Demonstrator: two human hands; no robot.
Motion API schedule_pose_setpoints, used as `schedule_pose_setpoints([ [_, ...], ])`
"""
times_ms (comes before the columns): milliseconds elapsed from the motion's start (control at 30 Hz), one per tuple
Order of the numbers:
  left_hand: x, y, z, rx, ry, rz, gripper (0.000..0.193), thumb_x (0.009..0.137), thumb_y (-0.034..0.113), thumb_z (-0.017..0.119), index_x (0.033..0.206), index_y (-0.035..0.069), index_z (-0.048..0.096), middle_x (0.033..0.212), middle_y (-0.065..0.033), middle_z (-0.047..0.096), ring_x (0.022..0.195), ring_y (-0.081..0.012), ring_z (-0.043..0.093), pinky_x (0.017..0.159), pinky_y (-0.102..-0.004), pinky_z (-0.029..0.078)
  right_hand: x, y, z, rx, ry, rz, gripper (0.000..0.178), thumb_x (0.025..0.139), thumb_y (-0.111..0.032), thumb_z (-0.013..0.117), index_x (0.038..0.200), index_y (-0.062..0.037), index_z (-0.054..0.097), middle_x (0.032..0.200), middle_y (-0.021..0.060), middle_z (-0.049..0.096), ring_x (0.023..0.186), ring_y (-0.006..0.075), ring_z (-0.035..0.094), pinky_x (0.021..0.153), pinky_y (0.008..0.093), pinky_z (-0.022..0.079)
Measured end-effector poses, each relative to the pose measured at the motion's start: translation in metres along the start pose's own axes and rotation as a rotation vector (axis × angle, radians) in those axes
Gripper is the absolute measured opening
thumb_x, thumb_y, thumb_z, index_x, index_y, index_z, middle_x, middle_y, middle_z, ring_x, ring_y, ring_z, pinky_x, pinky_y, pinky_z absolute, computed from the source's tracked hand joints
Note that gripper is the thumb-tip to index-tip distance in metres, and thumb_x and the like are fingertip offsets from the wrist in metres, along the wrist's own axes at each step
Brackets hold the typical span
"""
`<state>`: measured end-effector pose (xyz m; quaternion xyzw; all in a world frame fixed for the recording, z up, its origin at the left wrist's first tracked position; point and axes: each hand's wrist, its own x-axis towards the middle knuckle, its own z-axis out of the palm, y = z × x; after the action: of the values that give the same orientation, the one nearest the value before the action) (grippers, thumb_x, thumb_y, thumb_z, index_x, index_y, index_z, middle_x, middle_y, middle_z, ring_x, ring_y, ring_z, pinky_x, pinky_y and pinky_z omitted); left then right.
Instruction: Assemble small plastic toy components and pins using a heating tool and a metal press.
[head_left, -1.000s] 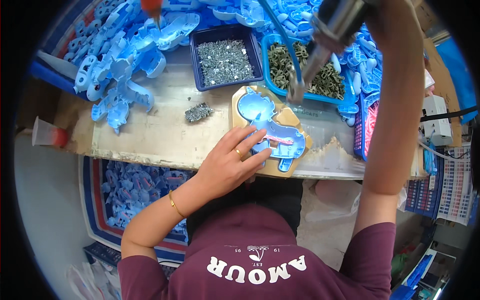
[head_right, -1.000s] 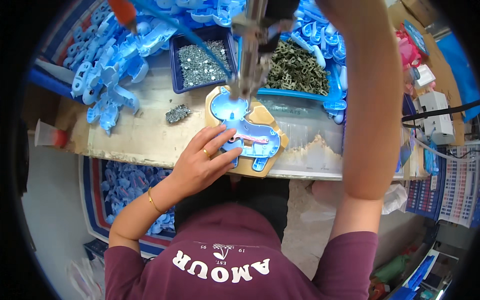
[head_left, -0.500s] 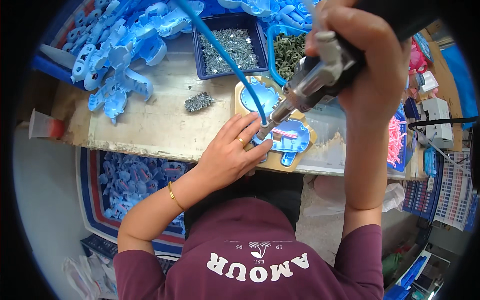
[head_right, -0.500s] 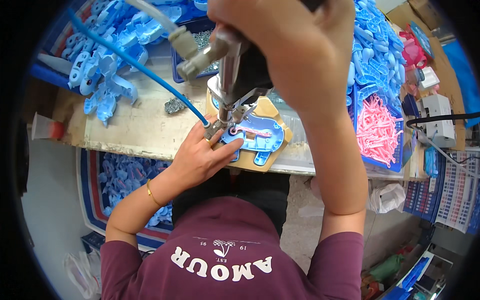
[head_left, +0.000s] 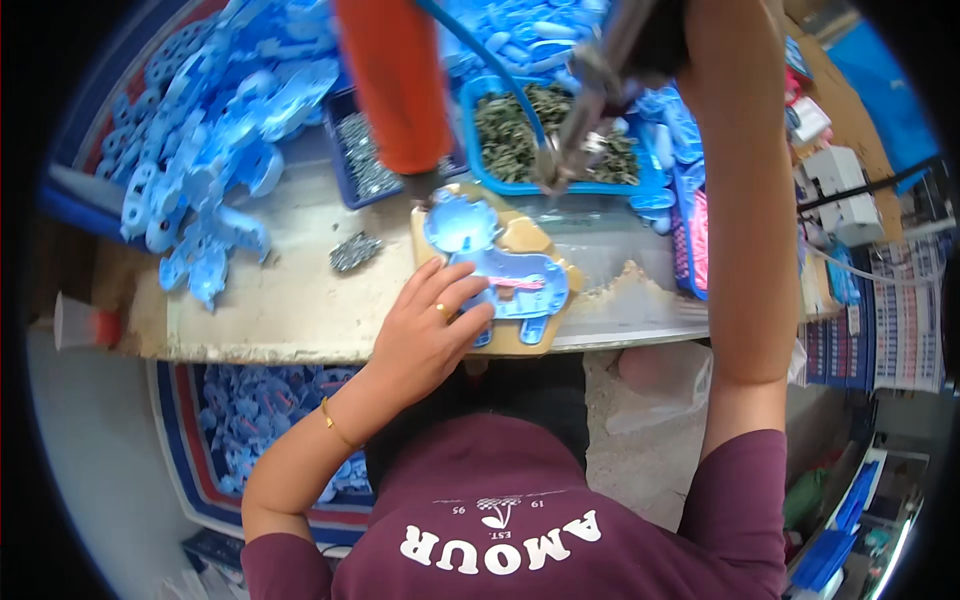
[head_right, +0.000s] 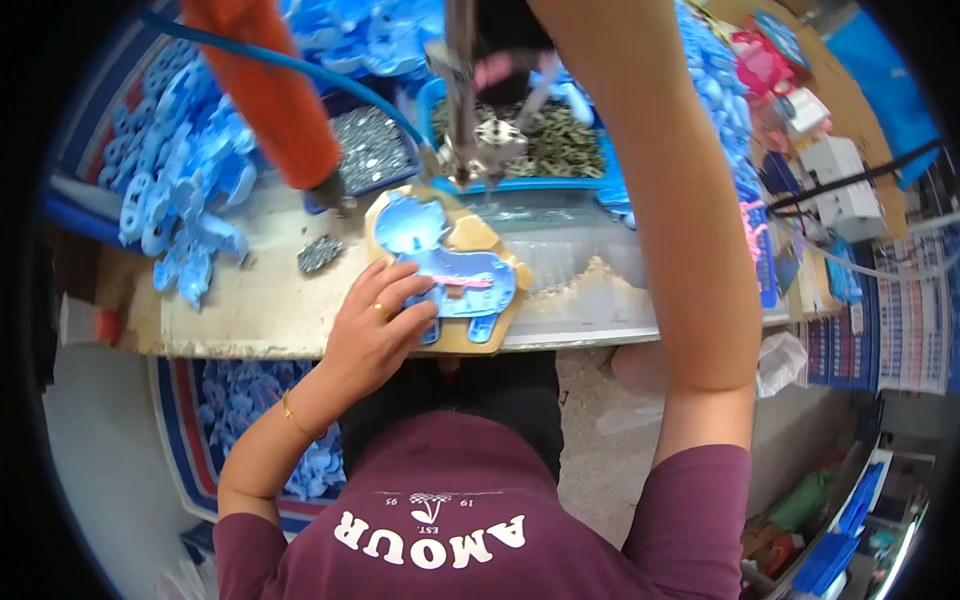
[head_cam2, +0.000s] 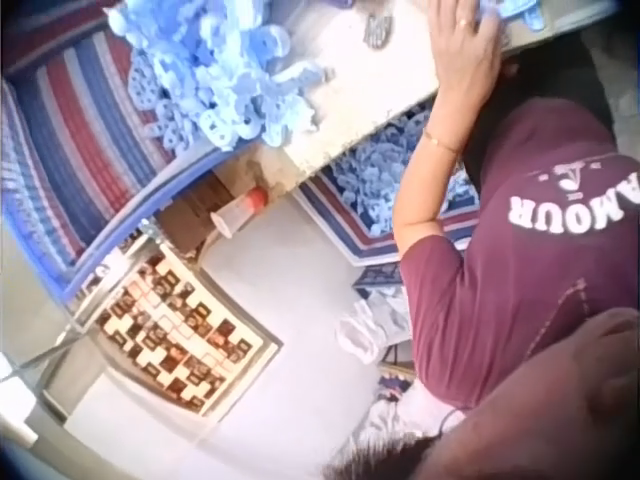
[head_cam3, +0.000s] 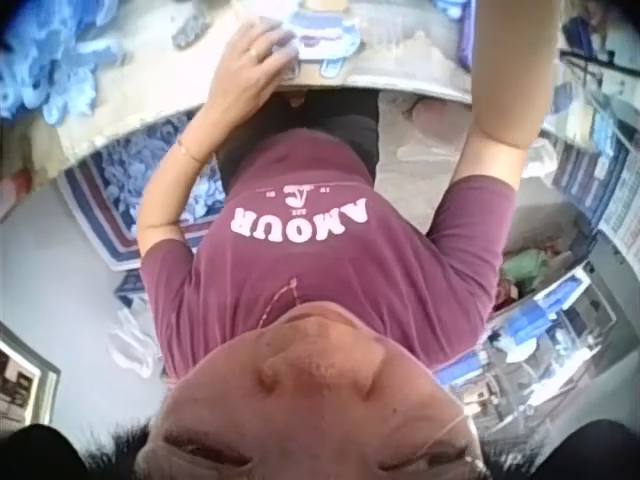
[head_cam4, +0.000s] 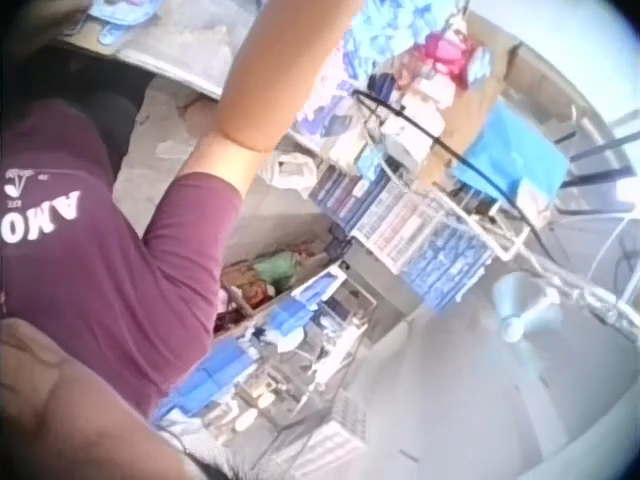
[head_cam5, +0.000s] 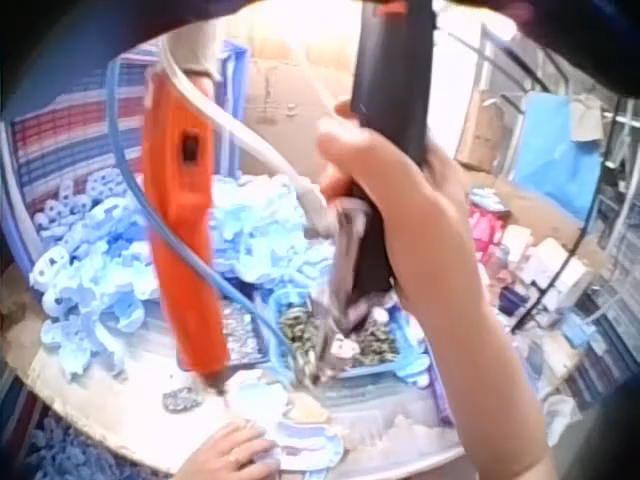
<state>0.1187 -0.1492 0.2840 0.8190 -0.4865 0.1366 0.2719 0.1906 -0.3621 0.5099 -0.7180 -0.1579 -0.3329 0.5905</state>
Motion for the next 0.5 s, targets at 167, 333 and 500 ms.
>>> schedule_pose_setpoints([
  [167, 0.014, 0.006, -0.067, -0.352, -0.056, -0.050, 0.017, 0.081, 0.006, 0.074, 0.096, 0.007, 0.068, 0.097, -0.0096, 0.063, 0.096, -0.0332, 0.060, 0.091, -0.0470, 0.048, 0.038, 0.012, -0.044, 0.060, -0.289, 0.149, 0.060, 0.091, -0.065, 0.068, 0.096, -0.0046, 0.067, 0.083, 0.0049, 0.069, 0.080, 0.0105, 0.068, 0.074, 0.0243, 0.051],
  [333, -0.011, 0.011, -0.187, -0.309, -0.459, -0.257, 0.009, 0.070, 0.013, 0.076, 0.077, 0.009, 0.073, 0.070, -0.0055, 0.059, 0.070, -0.0261, 0.057, 0.072, -0.0376, 0.042, 0.036, 0.125, -0.161, -0.635, -0.276, -0.033, 0.030, 0.096, -0.027, 0.071, 0.116, -0.0039, 0.070, 0.098, 0.0066, 0.073, 0.087, 0.0163, 0.070, 0.079, 0.0318, 0.055],
  [500, -0.066, 0.021, -0.203, 0.146, -0.571, -0.559, 0.041, 0.076, 0.019, 0.078, 0.113, 0.004, 0.070, 0.095, -0.0138, 0.069, 0.088, -0.0343, 0.063, 0.084, -0.0464, 0.048, -0.029, 0.193, -0.178, -1.396, -0.278, -0.055, 0.032, 0.089, -0.031, 0.074, 0.111, -0.0078, 0.072, 0.110, 0.0138, 0.072, 0.093, 0.0291, 0.072, 0.079, 0.0393, 0.057],
])
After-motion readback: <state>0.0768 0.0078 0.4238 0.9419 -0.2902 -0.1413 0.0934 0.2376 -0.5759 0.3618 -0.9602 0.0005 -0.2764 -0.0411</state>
